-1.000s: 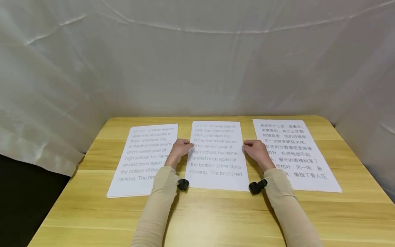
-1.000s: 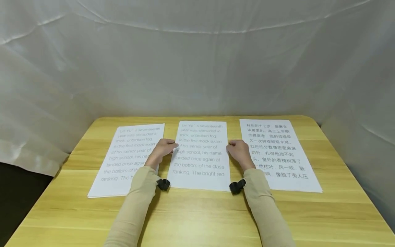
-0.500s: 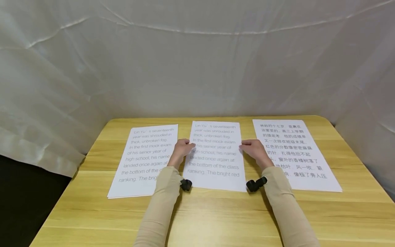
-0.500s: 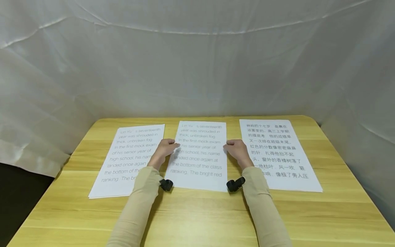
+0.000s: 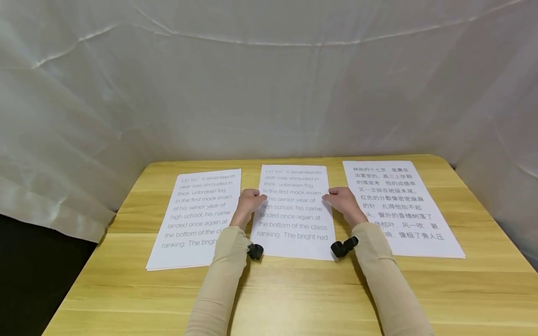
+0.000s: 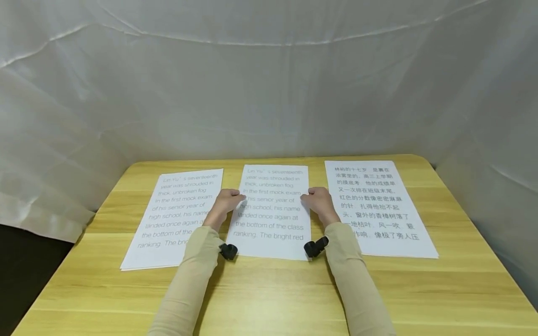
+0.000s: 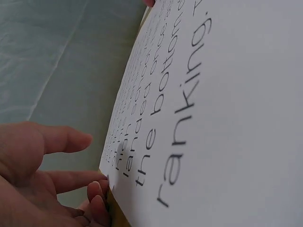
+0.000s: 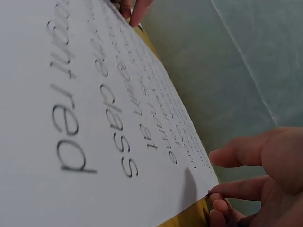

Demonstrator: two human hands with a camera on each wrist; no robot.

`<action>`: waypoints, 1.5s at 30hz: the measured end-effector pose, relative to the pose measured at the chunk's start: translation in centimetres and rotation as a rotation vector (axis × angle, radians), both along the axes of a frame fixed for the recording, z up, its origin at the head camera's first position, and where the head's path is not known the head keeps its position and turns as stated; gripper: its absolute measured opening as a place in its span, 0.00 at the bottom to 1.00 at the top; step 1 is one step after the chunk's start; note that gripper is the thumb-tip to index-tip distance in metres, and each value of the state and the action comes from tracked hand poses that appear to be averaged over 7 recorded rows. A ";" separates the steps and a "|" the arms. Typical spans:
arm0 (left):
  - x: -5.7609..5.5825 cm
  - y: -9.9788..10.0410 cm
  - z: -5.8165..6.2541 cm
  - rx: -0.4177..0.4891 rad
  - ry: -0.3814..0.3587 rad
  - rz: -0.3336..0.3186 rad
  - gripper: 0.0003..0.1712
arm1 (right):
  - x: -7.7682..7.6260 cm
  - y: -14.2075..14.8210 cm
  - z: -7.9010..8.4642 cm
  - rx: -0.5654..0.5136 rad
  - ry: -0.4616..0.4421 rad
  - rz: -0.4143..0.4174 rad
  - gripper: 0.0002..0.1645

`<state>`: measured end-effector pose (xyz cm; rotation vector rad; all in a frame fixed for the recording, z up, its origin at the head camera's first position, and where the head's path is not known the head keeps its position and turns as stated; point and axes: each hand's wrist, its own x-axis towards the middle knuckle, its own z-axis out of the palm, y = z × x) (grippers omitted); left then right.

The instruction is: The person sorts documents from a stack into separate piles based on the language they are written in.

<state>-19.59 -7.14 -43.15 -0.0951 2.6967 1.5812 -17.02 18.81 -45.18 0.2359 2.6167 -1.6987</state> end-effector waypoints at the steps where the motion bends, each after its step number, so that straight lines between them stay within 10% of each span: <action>1: 0.0 0.0 0.0 0.008 -0.011 0.001 0.11 | -0.1 -0.1 0.0 -0.016 -0.003 0.001 0.35; 5: 0.0 -0.2 0.0 0.069 -0.037 0.011 0.29 | -0.2 -0.5 -0.2 -0.081 0.033 -0.027 0.35; 19: 0.4 0.1 0.9 0.041 -0.079 0.025 0.28 | -0.4 -1.2 -1.4 -0.113 0.229 -0.087 0.29; 24: 0.4 -0.2 0.5 0.003 -0.003 0.039 0.06 | -0.1 -0.5 -1.2 -0.327 0.183 -0.078 0.29; 30: 0.7 -0.4 0.1 0.031 0.065 0.006 0.04 | 0.3 0.7 -1.1 -0.626 0.134 -0.060 0.32; 36: 1.3 -0.6 0.9 0.126 0.056 -0.021 0.31 | 0.9 1.3 -0.6 -0.695 0.137 -0.011 0.33; 45: 2.2 -1.5 2.9 0.247 0.105 -0.037 0.28 | 2.4 1.8 1.0 -0.681 0.199 0.046 0.34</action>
